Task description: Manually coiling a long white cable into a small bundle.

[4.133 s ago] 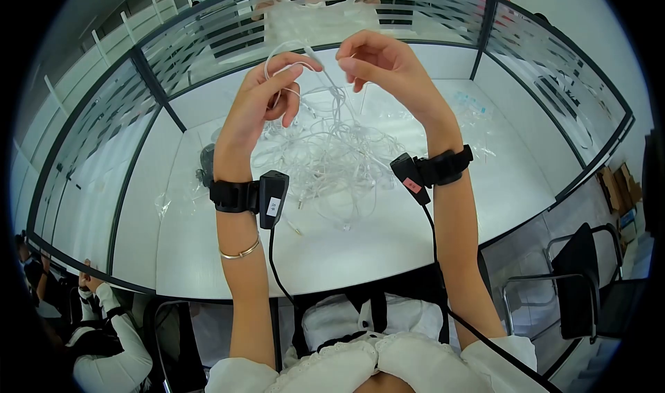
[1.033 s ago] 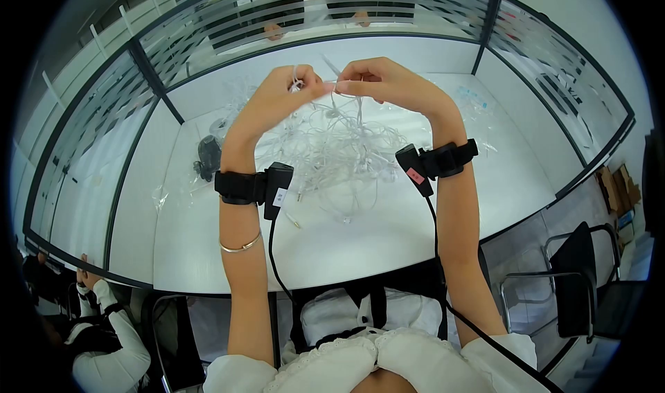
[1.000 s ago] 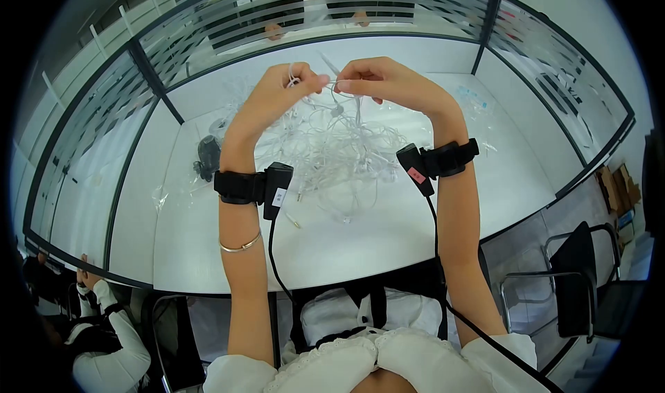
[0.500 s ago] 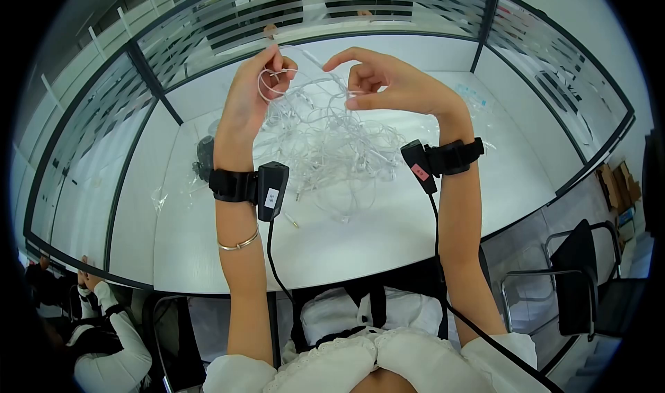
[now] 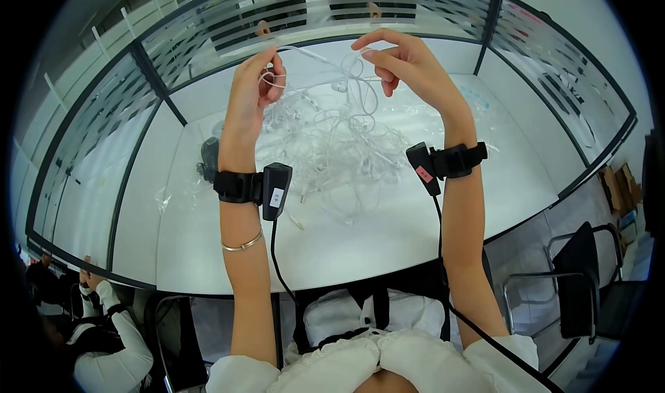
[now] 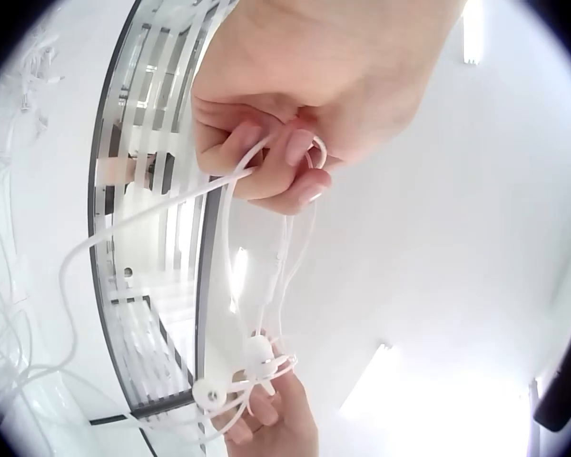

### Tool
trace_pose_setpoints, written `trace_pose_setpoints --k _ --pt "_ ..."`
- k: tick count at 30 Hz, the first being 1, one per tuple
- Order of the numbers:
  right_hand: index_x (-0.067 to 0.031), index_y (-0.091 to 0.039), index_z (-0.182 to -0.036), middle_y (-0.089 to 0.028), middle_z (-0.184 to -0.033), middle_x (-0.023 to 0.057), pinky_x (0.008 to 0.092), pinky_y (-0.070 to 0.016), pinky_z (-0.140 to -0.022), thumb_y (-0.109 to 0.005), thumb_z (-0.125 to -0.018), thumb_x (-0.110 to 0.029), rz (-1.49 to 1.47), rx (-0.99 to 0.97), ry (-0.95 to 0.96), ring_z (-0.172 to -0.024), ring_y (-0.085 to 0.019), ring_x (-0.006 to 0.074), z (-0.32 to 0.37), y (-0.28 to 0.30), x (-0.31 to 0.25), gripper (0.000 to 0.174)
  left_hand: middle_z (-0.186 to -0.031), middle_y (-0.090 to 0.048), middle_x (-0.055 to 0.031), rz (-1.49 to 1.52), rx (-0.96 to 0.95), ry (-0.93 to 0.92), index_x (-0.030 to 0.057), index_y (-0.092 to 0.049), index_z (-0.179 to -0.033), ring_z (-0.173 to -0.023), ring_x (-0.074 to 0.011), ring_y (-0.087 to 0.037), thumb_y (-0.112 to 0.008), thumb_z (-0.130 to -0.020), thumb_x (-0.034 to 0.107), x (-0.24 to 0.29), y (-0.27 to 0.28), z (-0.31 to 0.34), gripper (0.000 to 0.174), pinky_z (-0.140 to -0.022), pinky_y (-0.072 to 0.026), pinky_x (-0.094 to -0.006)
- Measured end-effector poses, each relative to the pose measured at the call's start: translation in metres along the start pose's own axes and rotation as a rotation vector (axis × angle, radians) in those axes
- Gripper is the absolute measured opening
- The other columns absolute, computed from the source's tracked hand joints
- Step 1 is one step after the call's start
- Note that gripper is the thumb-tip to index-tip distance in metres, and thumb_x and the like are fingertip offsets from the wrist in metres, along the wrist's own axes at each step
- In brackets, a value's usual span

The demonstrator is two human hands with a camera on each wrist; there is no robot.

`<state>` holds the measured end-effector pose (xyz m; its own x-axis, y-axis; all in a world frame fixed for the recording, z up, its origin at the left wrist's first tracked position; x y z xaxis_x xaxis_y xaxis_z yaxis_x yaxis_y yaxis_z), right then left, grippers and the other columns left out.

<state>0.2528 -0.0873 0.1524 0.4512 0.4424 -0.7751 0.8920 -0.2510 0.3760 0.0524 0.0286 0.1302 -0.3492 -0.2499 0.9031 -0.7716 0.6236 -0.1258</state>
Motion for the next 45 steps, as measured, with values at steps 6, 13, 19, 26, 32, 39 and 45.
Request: trace_pose_setpoints --k 6,13,19,26,32,39,45 --pt "-0.006 -0.067 -0.09 -0.043 -0.052 -0.0028 0.022 -0.0326 -0.046 -0.056 -0.087 -0.03 0.025 -0.073 -0.032 -0.044 -0.043 0.0061 -0.001 -0.004 0.003 0.027 -0.06 -0.038 0.0074 -0.082 -0.118 0.016 0.0077 -0.057 -0.092 -0.051 -0.0016 -0.029 -0.057 -0.089 0.026 0.009 -0.014 0.001 0.019 -0.047 -0.0188 -0.0196" --pt "-0.0053 -0.066 -0.092 -0.054 -0.062 0.0004 0.0217 -0.0376 -0.051 -0.05 -0.089 -0.023 -0.045 -0.162 0.064 -0.052 -0.048 0.0071 -0.002 -0.012 -0.005 0.024 -0.061 -0.05 0.0042 -0.477 -0.203 -0.17 0.0144 -0.054 -0.124 -0.059 -0.0041 -0.047 -0.067 -0.083 0.027 0.018 -0.047 0.015 0.046 -0.052 -0.0299 -0.0186" --pt "-0.0041 -0.065 -0.09 -0.058 -0.064 0.0032 0.0207 -0.0403 -0.048 -0.046 -0.091 -0.026 -0.049 -0.118 0.045 -0.05 -0.051 0.008 -0.003 -0.009 -0.002 0.029 -0.064 -0.05 0.0014 -0.598 -0.352 -0.179 0.0067 -0.062 -0.108 -0.06 -0.0069 -0.047 -0.069 -0.082 0.032 0.013 -0.054 0.014 0.037 -0.056 -0.0365 -0.0207" --pt "-0.0039 -0.064 -0.091 -0.057 -0.059 0.0055 0.0222 -0.0413 -0.044 -0.039 -0.096 -0.038 -0.133 -0.052 -0.062 -0.05 -0.054 0.0108 -0.004 -0.007 0.003 0.043 -0.054 -0.043 0.0058 -0.561 -0.223 -0.082 0.0057 -0.062 -0.099 -0.052 -0.0033 -0.039 -0.066 -0.085 0.026 0.007 -0.049 0.009 0.025 -0.048 -0.0261 -0.0205" --pt "-0.0043 -0.062 -0.091 -0.063 -0.082 0.0059 0.0263 -0.0453 -0.065 -0.042 -0.095 -0.042 -0.198 -0.078 0.134 -0.073 -0.059 0.0134 0.001 0.007 -0.008 0.043 -0.053 -0.035 0.0091 -0.259 -0.004 -0.161 0.0082 -0.059 -0.098 -0.046 -0.0004 -0.027 -0.06 -0.09 0.019 0.02 -0.034 0.011 0.014 -0.045 -0.0165 -0.0206" --pt "-0.007 -0.063 -0.098 -0.064 -0.095 0.0031 0.0266 -0.0452 -0.074 -0.055 -0.088 -0.023 -0.11 -0.319 0.201 -0.084 -0.059 0.0129 0.008 0.006 -0.009 0.021 -0.053 -0.034 0.0089 -0.16 0.101 -0.229 0.0076 -0.059 -0.099 -0.045 0.0 -0.026 -0.061 -0.09 0.02 0.019 -0.019 0.006 0.015 -0.044 -0.016 -0.0207" --pt "-0.0065 -0.06 -0.111 -0.063 -0.1 0.0025 0.0253 -0.044 -0.066 -0.049 -0.084 -0.013 0.004 -0.393 0.063 -0.072 -0.057 0.0103 0.009 -0.007 -0.002 0.03 -0.048 -0.04 0.0087 -0.206 0.02 -0.248 0.0074 -0.063 -0.097 -0.041 -0.0003 -0.028 -0.069 -0.086 0.022 0.021 -0.028 0.006 0.019 -0.042 -0.0173 -0.0206"
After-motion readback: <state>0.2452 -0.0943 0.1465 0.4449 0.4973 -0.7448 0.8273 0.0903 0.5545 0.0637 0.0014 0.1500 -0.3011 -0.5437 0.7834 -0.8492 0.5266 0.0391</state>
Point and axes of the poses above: each hand's wrist, its own z-axis away from the middle knuckle, its own y-axis out of the back of the hand, x = y × z, the point moved 4 cm from there along -z, towards the middle knuckle
